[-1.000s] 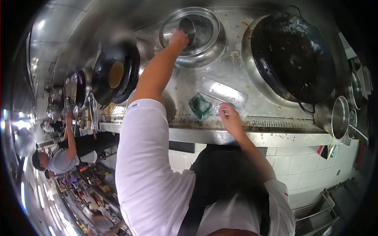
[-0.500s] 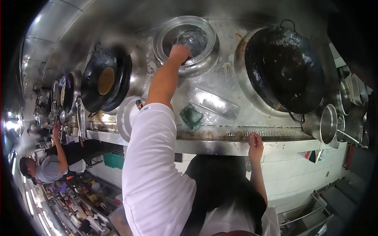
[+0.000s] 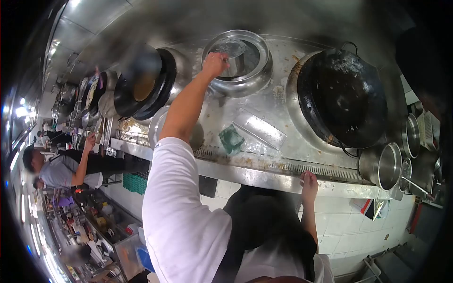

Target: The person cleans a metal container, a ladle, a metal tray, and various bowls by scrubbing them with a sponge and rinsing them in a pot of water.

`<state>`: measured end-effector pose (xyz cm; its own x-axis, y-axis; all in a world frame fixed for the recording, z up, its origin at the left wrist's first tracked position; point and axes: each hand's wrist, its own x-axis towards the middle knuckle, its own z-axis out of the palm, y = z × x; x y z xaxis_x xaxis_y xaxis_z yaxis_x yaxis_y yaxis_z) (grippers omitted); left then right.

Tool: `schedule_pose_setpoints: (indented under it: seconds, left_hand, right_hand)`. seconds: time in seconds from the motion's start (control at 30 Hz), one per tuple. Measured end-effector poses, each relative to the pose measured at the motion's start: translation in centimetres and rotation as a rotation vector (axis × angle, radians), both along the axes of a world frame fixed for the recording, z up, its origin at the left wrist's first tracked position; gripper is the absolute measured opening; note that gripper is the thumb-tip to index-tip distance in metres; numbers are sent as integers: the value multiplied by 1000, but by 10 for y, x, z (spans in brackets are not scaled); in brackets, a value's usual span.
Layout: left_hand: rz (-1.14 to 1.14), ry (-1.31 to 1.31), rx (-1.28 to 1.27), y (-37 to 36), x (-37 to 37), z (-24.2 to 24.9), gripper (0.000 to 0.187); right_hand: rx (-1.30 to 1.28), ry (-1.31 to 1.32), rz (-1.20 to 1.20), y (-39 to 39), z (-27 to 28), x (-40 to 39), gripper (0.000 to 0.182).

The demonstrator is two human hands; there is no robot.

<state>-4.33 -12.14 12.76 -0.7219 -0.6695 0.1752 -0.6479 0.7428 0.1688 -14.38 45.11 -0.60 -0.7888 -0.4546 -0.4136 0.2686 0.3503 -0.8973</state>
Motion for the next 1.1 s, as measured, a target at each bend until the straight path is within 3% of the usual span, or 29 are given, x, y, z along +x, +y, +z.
schedule_pose_setpoints:
  seconds: [0.17, 0.37, 0.67, 0.93, 1.1]
  left_hand:
    - [141, 144, 80, 71, 29, 28, 22]
    - [258, 398, -19, 129, 51, 12, 20]
    - [449, 424, 82, 169, 79, -3, 19]
    - [812, 507, 121, 248, 124, 66, 24]
    - [930, 649, 179, 243, 164, 63, 24]
  right_hand:
    - [-131, -88, 80, 7, -3, -26, 23]
    - [-115, -107, 186, 14, 0, -51, 22]
    - [-178, -176, 280, 36, -15, -84, 23]
    - [-122, -204, 324, 54, -35, -101, 24]
    - [-142, -203, 403, 40, -46, -107, 26]
